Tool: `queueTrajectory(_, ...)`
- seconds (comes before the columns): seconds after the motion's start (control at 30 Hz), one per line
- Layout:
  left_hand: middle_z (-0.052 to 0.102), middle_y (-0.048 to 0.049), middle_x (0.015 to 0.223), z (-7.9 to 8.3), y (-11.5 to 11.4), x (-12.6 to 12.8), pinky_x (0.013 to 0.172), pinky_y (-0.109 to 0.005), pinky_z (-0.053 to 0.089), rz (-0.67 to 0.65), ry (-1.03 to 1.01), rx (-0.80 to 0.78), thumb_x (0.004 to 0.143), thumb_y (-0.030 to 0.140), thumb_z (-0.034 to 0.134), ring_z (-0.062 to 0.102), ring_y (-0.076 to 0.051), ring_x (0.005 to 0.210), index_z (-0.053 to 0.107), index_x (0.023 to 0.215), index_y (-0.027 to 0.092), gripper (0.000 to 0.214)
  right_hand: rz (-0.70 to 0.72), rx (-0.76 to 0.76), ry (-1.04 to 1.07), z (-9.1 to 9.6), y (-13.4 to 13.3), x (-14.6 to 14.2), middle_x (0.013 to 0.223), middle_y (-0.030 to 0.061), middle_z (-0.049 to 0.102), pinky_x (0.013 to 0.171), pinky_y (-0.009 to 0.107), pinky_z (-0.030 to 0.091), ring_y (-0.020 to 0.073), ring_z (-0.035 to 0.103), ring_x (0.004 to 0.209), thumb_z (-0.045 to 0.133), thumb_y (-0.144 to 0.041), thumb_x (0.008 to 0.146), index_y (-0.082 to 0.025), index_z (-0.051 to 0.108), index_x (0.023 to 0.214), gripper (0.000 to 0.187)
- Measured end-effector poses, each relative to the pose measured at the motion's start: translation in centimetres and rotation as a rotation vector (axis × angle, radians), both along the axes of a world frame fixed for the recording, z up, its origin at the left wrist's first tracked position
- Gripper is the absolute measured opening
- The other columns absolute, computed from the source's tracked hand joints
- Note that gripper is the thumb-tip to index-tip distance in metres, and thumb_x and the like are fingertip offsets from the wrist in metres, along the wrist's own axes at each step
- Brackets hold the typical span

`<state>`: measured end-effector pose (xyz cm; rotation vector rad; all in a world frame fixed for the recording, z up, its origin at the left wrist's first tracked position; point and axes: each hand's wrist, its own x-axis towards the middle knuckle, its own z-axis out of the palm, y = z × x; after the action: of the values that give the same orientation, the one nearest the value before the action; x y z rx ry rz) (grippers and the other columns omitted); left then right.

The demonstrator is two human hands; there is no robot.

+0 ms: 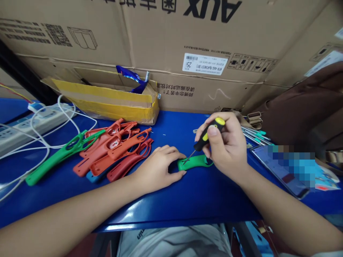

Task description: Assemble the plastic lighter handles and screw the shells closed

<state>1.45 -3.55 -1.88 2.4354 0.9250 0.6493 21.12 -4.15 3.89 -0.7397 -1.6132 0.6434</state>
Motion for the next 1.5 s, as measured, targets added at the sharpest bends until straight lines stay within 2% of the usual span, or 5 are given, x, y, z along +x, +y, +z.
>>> queueTrajectory(0.27, 0.07, -0.0059, 0.11, 0.2, -0.1, -0.1, 0.093, -0.043, 0.046, -0.04, 0.074, 0.034, 0.09, 0.037, 0.071, 0.062, -0.026, 0.106, 0.067, 0.12, 0.021, 0.033, -0.036, 0.044, -0.02, -1.4, -0.6, 0.3, 0.081, 0.001, 0.064, 0.049, 0.025, 0.052, 0.0142, 0.064, 0.064, 0.055, -0.036, 0.101, -0.026, 0.049, 0.106, 0.012)
queueTrajectory(0.6, 0.07, -0.0051, 0.111, 0.1, 0.0, -0.1, 0.095, -0.042, 0.045, -0.044, 0.058, 0.037, 0.09, 0.035, 0.072, 0.063, -0.025, 0.108, 0.067, 0.119, 0.021, 0.033, 0.004, -0.007, -0.054, -1.7, -0.6, 0.6, 0.085, 0.0002, 0.064, 0.054, 0.024, 0.054, 0.0129, 0.066, 0.069, 0.058, -0.035, 0.101, -0.025, 0.05, 0.108, 0.014)
queueTrajectory(1.1, 0.07, -0.0059, 0.11, 0.0, 0.0, -0.1, 0.094, -0.043, 0.047, -0.042, 0.052, 0.026, 0.09, 0.037, 0.071, 0.064, -0.026, 0.106, 0.067, 0.118, 0.022, 0.032, -0.005, -0.005, -0.064, -1.8, -0.7, 0.6, 0.086, 0.003, 0.065, 0.049, 0.028, 0.054, 0.017, 0.068, 0.069, 0.057, -0.037, 0.1, -0.029, 0.052, 0.107, 0.011)
queueTrajectory(1.27, 0.07, -0.0056, 0.109, 0.1, 0.1, 0.0, 0.094, -0.042, 0.047, -0.044, 0.051, 0.027, 0.09, 0.036, 0.071, 0.063, -0.026, 0.106, 0.068, 0.115, 0.022, 0.029, -0.004, -0.003, -0.082, -2.0, -0.7, 0.7, 0.088, 0.0021, 0.065, 0.055, 0.028, 0.057, 0.0156, 0.067, 0.069, 0.058, -0.035, 0.1, -0.027, 0.051, 0.109, 0.014)
queueTrajectory(1.5, 0.07, -0.0063, 0.11, -0.2, 0.1, 0.0, 0.095, -0.043, 0.048, -0.042, 0.026, 0.04, 0.09, 0.035, 0.07, 0.063, -0.025, 0.105, 0.067, 0.117, 0.022, 0.03, -0.048, 0.215, -0.309, -1.5, -1.0, 1.1, 0.114, 0.0064, 0.066, 0.074, 0.04, 0.061, 0.0221, 0.071, 0.086, 0.064, -0.029, 0.096, -0.032, 0.053, 0.131, 0.037)
